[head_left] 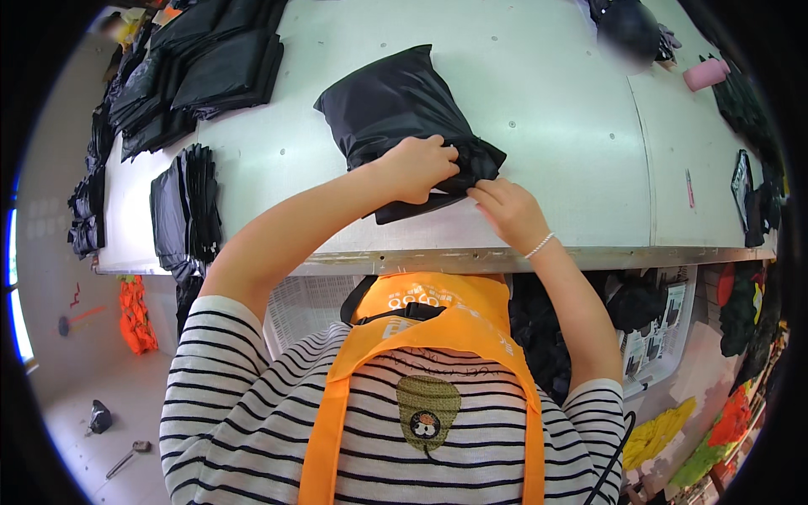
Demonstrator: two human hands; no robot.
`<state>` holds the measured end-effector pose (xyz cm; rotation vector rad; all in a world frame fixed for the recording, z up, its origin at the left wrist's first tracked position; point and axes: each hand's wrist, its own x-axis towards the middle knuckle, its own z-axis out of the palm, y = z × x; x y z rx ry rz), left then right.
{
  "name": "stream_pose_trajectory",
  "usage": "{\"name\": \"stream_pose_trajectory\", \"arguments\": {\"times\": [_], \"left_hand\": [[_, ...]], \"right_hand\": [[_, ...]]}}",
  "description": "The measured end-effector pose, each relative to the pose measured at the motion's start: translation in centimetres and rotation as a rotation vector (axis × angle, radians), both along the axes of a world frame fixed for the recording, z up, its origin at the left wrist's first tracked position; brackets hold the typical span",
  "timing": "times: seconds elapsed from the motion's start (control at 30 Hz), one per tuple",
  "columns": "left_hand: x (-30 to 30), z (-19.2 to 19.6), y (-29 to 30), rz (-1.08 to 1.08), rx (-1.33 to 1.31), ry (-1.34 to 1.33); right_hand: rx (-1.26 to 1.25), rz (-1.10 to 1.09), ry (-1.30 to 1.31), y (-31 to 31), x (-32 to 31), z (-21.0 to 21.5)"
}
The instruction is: The person folds a black jacket on a white table. They smooth the fabric, fold the sleeves inward, fold the jacket in half lengthwise, then fold it again into a compact rectangle. The folded jacket is placed on a stack of similar folded items.
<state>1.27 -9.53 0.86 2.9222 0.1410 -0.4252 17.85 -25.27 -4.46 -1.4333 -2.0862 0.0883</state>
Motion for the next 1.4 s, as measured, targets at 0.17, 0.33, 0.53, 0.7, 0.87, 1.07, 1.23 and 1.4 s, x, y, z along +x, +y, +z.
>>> {"name": "stream_pose_trajectory", "arguments": {"times": [0.17, 0.33, 0.53, 0.7, 0.87, 1.07, 1.23, 1.4], "left_hand": [[0.4, 0.0, 1.0, 0.067, -0.032, -0.044], [0.3, -0.3, 2.0, 0.16, -0.064, -0.05], [0.5, -0.6, 2.6, 0.228, -0.093, -0.075], [1.3, -0.8, 3.1, 0.31, -0.086, -0.148], [2.0, -0.8, 2.8, 0.44, -0.094, -0.14], [3.7, -0.9, 3.1, 0.718, -0.193, -0.331], [4.3, -6.0, -0.9, 0.621, -0.062, -0.746], [4.1, -8.9, -2.9, 0.532, 0.195, -0.784]], "right_hand": [[0.002, -0.084, -0.086, 1.6, -2.6, -0.6], [-0.112, -0.097, -0.111, 2.3, -3.2, -1.1], [-0.23, -0.058, -0.045, 2.7, -4.1, -2.0], [-0.4, -0.339, 0.331, 5.1, -7.2, -2.5], [-0.933, -0.364, 0.856, 6.9, -7.0, -0.5], [-0.453, -0.193, 0.78, 3.6, -8.5, -0.4], [-0.289, -0.033, 0.529, 1.5, -6.8, -0.1], [-0.414, -0.049, 0.404, 0.3, -7.0, 0.7]]}}
